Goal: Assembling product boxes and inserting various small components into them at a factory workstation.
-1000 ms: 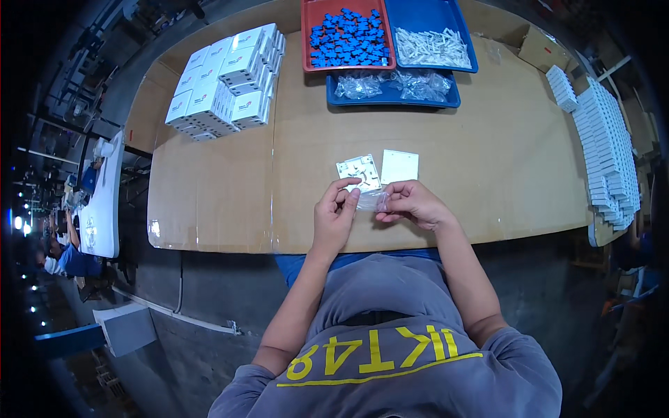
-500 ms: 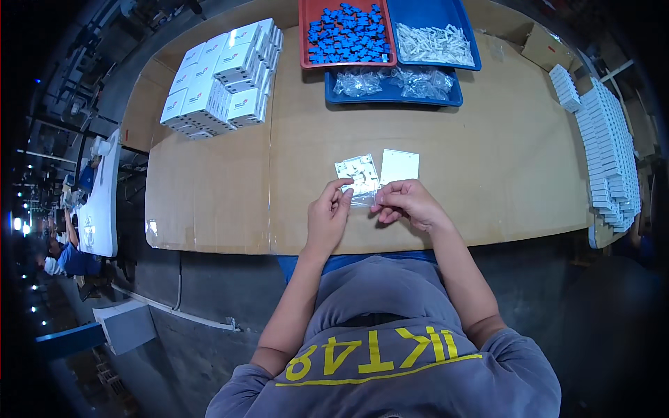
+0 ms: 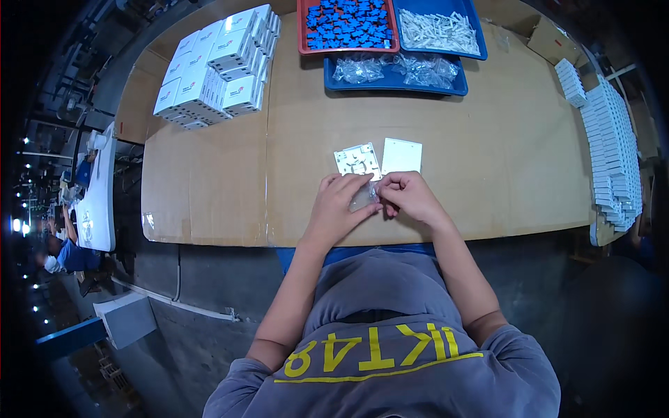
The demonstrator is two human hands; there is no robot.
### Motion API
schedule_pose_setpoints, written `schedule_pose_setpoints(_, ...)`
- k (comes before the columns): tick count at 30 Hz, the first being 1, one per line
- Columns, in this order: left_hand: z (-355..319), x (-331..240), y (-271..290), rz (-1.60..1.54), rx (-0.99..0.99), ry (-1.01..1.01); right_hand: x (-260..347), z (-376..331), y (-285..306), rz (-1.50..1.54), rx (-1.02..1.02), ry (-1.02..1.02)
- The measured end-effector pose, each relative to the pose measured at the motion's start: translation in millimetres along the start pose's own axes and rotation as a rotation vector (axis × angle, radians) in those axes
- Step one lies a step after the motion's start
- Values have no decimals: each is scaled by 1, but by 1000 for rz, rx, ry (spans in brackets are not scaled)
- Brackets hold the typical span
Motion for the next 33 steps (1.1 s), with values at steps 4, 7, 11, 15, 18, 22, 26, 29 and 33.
schedule_pose_setpoints(4,-1,2,-1,-136,-1,62,1,-3,2,17,23,10)
schedule_pose_setpoints(7,0,-1,1,-145,-21,51,15,-11,3,18,6,18)
schedule_pose_setpoints(11,-2,0,1,-204,-41,59,17,-10,3,11,73,90)
schedule_pose_setpoints(15,-2,3,0,-364,-43,127,26,-16,1,-64,100,89)
schedule_pose_setpoints(18,-4,5,-4,-440,-22,149,25,-18,2,-157,148,102)
schedule_pose_setpoints(22,-6,11,-7,-503,0,182,23,-19,2,-123,170,102)
schedule_pose_setpoints(26,-8,10,-6,-498,-2,188,30,-16,1,-91,122,231)
schedule_pose_setpoints(29,-9,10,-7,-519,-19,195,28,-13,4,-144,51,305)
schedule_pose_setpoints(33,-11,14,-10,-526,-12,241,34,-15,3,-160,-73,387)
Point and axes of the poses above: each hand's wrist, its own z-axis towards the middle knuckle, its own y-axis out of the back of the hand, x = y × z, the point moved 8 cm from there along z, towards the middle knuckle, and after that the axes turned 10 degrees about -z, right-handed, at the moved point
